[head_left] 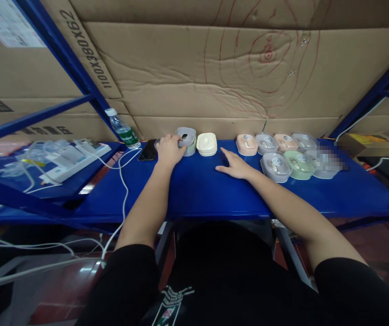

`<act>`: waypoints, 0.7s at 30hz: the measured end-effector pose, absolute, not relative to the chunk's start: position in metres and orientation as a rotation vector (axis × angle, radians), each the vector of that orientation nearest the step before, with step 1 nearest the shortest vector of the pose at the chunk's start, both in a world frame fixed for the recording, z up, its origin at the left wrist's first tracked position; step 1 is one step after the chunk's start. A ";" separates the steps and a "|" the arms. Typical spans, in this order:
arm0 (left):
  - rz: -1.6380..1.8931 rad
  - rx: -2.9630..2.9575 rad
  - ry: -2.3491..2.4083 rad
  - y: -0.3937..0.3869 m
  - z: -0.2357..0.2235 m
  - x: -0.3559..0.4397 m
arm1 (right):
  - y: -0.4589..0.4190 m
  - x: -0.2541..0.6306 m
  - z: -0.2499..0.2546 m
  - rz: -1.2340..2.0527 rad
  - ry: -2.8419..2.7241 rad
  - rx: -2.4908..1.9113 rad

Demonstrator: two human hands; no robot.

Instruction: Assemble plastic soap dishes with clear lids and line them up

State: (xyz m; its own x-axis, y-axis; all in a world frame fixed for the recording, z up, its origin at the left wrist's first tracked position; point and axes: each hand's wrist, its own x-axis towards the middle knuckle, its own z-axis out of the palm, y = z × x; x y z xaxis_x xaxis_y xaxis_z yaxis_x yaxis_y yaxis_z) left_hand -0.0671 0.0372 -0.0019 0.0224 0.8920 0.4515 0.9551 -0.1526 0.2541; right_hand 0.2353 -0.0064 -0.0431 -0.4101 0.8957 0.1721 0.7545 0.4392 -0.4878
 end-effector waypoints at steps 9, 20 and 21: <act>-0.814 -2.143 -1.941 0.036 -0.001 -0.065 | -0.007 0.235 -0.043 0.461 -2.309 -1.403; -0.816 -2.156 -1.957 0.037 -0.003 -0.065 | -0.008 0.235 -0.041 0.461 -2.324 -1.403; -0.819 -2.155 -1.958 0.038 -0.003 -0.065 | -0.008 0.235 -0.042 0.462 -2.325 -1.399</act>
State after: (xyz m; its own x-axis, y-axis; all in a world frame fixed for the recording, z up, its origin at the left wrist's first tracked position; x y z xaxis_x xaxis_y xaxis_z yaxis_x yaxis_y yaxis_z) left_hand -0.0645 0.0376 -0.0030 0.0188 0.8875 0.4604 0.9508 -0.1582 0.2662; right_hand 0.2347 -0.0080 -0.0416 -0.4277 0.8904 0.1561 0.7630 0.4481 -0.4659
